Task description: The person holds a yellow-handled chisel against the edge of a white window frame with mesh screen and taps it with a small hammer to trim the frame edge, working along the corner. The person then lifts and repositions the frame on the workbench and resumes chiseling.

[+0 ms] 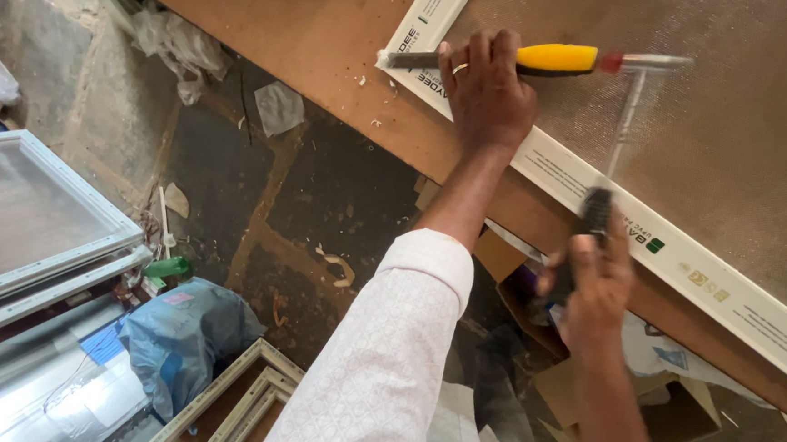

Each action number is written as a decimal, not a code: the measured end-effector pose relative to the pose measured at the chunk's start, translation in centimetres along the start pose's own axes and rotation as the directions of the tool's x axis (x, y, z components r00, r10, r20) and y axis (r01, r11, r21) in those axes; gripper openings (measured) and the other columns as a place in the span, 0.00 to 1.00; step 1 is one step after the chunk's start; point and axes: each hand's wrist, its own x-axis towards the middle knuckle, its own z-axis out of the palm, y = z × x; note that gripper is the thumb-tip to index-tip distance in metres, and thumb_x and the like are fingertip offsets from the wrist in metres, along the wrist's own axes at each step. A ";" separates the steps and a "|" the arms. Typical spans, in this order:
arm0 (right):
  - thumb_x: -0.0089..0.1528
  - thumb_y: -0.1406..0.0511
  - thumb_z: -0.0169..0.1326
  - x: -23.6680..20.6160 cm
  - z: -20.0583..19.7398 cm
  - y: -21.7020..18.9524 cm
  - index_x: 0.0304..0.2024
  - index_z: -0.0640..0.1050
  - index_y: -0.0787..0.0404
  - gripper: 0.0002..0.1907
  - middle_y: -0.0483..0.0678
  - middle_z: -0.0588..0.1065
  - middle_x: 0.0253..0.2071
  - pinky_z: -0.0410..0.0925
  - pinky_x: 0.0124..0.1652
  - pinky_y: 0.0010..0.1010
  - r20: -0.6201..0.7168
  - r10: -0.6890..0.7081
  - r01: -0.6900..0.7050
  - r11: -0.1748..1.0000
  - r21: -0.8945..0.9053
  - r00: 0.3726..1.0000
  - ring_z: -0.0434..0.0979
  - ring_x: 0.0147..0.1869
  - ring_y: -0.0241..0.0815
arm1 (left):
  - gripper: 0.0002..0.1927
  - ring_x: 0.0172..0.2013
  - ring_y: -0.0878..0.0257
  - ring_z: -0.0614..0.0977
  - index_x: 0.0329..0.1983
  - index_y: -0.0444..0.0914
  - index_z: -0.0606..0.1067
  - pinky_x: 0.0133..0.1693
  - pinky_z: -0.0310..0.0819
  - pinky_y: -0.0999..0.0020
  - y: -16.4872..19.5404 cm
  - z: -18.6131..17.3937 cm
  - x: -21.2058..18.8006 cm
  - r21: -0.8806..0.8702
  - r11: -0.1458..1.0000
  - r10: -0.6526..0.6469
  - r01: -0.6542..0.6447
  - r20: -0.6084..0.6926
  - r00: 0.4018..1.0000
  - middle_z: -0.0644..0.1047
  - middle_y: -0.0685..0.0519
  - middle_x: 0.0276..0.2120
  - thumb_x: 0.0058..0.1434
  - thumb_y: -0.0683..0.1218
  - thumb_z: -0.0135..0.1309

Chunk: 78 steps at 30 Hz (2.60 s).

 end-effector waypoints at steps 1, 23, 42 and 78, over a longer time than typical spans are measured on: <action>0.74 0.65 0.48 0.0 0.0 0.0 0.76 0.60 0.60 0.28 0.47 0.69 0.40 0.72 0.27 0.25 0.023 0.034 -0.033 0.999 -0.015 0.999 0.74 0.37 0.35 | 0.19 0.60 0.52 0.72 0.50 0.45 0.69 0.74 0.48 0.41 0.0 0.0 0.1 0.007 1.000 0.006 -0.006 -0.003 1.000 0.71 0.53 0.49 0.54 0.39 0.49; 0.75 0.65 0.47 0.5 0.0 -0.2 0.79 0.55 0.57 0.31 0.48 0.69 0.37 0.73 0.29 0.27 -0.022 -0.010 0.009 0.998 -0.070 1.000 0.74 0.36 0.35 | 0.14 0.58 0.52 0.74 0.45 0.45 0.72 0.73 0.51 0.42 -0.1 -0.1 0.3 0.035 0.999 -0.026 0.026 0.026 0.999 0.73 0.52 0.46 0.55 0.40 0.50; 0.72 0.66 0.47 -11.7 -1.3 -2.5 0.78 0.58 0.57 0.31 0.47 0.69 0.40 0.70 0.27 0.31 -0.436 -0.091 -0.126 0.887 -0.444 0.895 0.71 0.34 0.37 | 0.14 0.56 0.50 0.75 0.49 0.42 0.74 0.73 0.48 0.45 0.1 -0.8 0.2 -0.125 0.992 0.056 -0.029 0.220 0.974 0.74 0.50 0.49 0.59 0.42 0.50; 0.72 0.64 0.50 -21.1 3.9 -2.3 0.73 0.64 0.54 0.26 0.48 0.72 0.33 0.68 0.25 0.28 -0.640 -0.030 -0.120 0.974 -0.190 0.768 0.71 0.26 0.38 | 0.28 0.41 0.42 0.84 0.49 0.36 0.78 0.43 0.77 0.50 -19.2 -10.4 8.9 -0.150 0.973 -0.083 0.176 0.484 0.871 0.82 0.38 0.37 0.47 0.52 0.70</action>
